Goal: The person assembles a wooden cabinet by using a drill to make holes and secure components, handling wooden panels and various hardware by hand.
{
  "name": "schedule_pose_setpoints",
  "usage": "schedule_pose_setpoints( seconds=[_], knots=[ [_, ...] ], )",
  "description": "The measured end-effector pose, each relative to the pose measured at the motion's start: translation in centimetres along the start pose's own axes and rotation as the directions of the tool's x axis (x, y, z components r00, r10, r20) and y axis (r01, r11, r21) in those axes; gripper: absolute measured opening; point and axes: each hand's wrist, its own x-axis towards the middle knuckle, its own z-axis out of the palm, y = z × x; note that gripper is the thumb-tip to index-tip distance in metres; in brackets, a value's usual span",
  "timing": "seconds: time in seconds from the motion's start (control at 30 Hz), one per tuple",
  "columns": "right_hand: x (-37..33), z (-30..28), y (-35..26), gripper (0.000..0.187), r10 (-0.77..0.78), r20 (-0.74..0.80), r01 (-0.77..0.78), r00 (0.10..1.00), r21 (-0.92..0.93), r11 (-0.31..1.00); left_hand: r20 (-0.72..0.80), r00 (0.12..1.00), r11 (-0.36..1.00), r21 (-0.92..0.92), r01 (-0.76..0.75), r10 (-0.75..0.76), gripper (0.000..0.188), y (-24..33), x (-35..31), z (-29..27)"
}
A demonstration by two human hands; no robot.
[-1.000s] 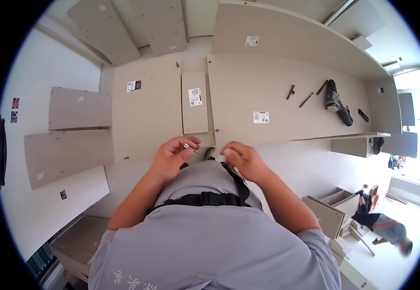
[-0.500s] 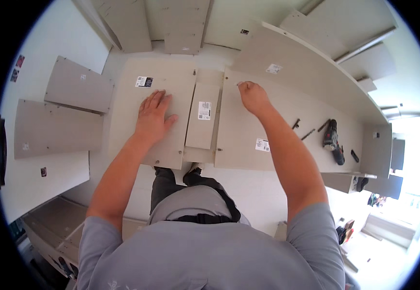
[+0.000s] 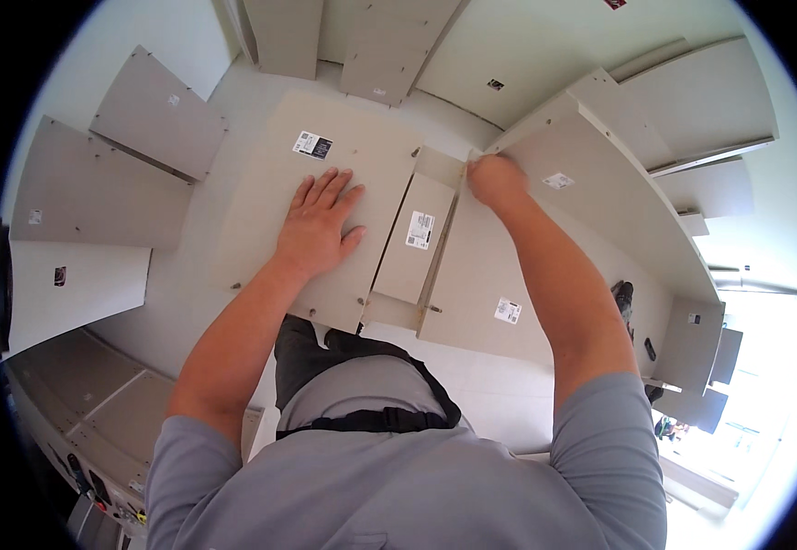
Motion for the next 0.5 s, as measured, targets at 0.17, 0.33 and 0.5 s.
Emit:
schedule_pose_setpoints(
  seconds=[0.17, 0.33, 0.5],
  knots=[
    [-0.8, 0.0, -0.3, 0.047, -0.063, -0.006, 0.062, 0.998, -0.078, 0.995, -0.037, 0.999, 1.0, -0.013, -0.021, 0.02, 0.061, 0.1, 0.1, 0.0],
    [-0.8, 0.5, 0.6, 0.047, -0.135, 0.012, 0.136, 0.991, -0.125, 0.983, -0.066, 0.997, 0.999, -0.024, -0.027, 0.025, 0.06, -0.1, 0.4, 0.2],
    [-0.4, 1.5, 1.1, 0.048, -0.114, -0.025, 0.113, 0.993, -0.047, 0.992, -0.05, 0.999, 0.999, -0.025, -0.024, 0.022, 0.061, 0.3, 0.0, 0.2]
  ],
)
